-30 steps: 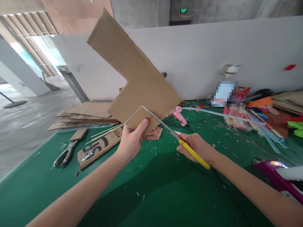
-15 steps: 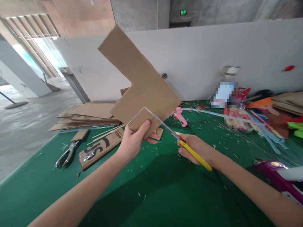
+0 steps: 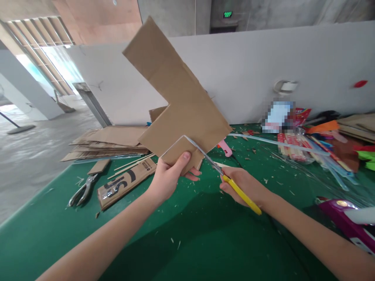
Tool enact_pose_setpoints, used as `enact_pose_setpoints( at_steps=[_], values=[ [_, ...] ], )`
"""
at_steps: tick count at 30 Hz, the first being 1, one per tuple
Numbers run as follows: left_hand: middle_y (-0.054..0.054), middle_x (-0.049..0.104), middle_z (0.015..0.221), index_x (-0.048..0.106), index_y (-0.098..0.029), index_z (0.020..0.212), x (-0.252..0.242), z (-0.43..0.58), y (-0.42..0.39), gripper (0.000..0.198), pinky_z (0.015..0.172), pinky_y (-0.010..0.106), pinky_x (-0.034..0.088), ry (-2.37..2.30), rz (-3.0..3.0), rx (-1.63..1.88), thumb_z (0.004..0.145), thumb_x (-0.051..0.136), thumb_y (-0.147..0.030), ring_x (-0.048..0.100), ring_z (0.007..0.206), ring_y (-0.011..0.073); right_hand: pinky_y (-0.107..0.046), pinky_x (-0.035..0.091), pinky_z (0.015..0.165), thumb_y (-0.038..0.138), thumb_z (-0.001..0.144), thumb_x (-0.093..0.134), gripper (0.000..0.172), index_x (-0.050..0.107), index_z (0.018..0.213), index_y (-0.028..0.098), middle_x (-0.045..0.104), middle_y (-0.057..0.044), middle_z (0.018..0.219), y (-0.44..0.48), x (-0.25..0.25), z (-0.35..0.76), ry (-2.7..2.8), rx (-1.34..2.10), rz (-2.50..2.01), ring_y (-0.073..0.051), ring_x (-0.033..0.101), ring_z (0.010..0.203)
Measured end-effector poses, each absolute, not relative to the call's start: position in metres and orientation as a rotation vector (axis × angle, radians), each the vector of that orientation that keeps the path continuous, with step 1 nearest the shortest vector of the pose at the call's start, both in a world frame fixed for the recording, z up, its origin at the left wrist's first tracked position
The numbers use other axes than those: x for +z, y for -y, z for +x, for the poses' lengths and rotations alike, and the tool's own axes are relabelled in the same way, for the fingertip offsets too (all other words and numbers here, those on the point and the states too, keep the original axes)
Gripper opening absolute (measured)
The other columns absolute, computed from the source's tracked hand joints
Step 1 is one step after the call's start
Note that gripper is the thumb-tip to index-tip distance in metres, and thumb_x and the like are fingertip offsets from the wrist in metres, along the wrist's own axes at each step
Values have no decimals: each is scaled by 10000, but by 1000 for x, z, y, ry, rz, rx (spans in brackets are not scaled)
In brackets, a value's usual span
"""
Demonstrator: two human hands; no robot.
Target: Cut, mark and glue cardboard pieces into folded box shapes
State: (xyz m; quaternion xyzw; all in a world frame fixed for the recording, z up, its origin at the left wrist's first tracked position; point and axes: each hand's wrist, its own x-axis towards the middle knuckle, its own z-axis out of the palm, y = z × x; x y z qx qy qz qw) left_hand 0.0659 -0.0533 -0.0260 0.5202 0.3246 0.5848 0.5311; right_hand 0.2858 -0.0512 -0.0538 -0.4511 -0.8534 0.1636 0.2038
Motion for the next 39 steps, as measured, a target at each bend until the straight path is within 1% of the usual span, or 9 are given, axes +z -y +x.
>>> enact_pose_setpoints(
  at_steps=[6,12,16,20,25,31,35,39],
  values=[
    [32,657,685,570,-134,948,-28,66,53,323,452,292,585,-782,1218,1404,775,689,-379,658,523,171,-280,331,538,471,865,470,327,382,678,217,495,-9,656,50,-56,287,2374,402,-1220,-132,436,561],
    [55,670,690,596,-117,942,-27,64,54,322,509,327,606,-775,1222,1394,778,691,-376,673,540,189,-276,306,516,508,866,437,360,351,665,223,454,3,629,48,-59,288,2386,407,-1204,-125,402,535],
    [66,686,704,609,-122,952,-27,64,53,342,523,325,606,-796,1212,1399,760,705,-389,681,546,198,-278,301,523,489,874,422,340,357,673,222,452,1,633,49,-59,287,2392,408,-1209,-130,409,545],
    [74,693,705,624,-126,935,-26,63,52,350,533,330,608,-810,1225,1407,744,716,-403,687,556,208,-283,309,532,473,852,445,298,359,713,225,465,-3,655,52,-57,287,2390,372,-1203,-139,410,558],
    [73,700,725,636,-130,932,-25,61,52,326,545,345,618,-809,1244,1410,747,720,-384,685,546,205,-289,330,538,496,833,460,290,410,780,215,501,-18,694,52,-53,288,2411,440,-1216,-148,436,567],
    [78,700,716,629,-127,933,-24,60,53,284,554,360,625,-766,1281,1398,777,696,-354,705,613,238,-283,312,518,481,864,415,317,384,688,220,476,-14,636,54,-55,286,2371,451,-1237,-140,422,540],
    [73,704,750,635,-141,948,-23,61,54,284,564,362,625,-760,1271,1394,776,695,-359,706,631,234,-286,308,508,499,858,402,345,364,651,226,455,-12,604,55,-57,284,2370,440,-1209,-138,412,522],
    [58,708,781,623,-165,986,-24,61,54,275,561,360,624,-735,1254,1392,786,689,-342,707,630,225,-292,331,515,498,856,397,357,370,629,224,471,-25,603,56,-55,282,2361,442,-1233,-147,439,529]
  ],
)
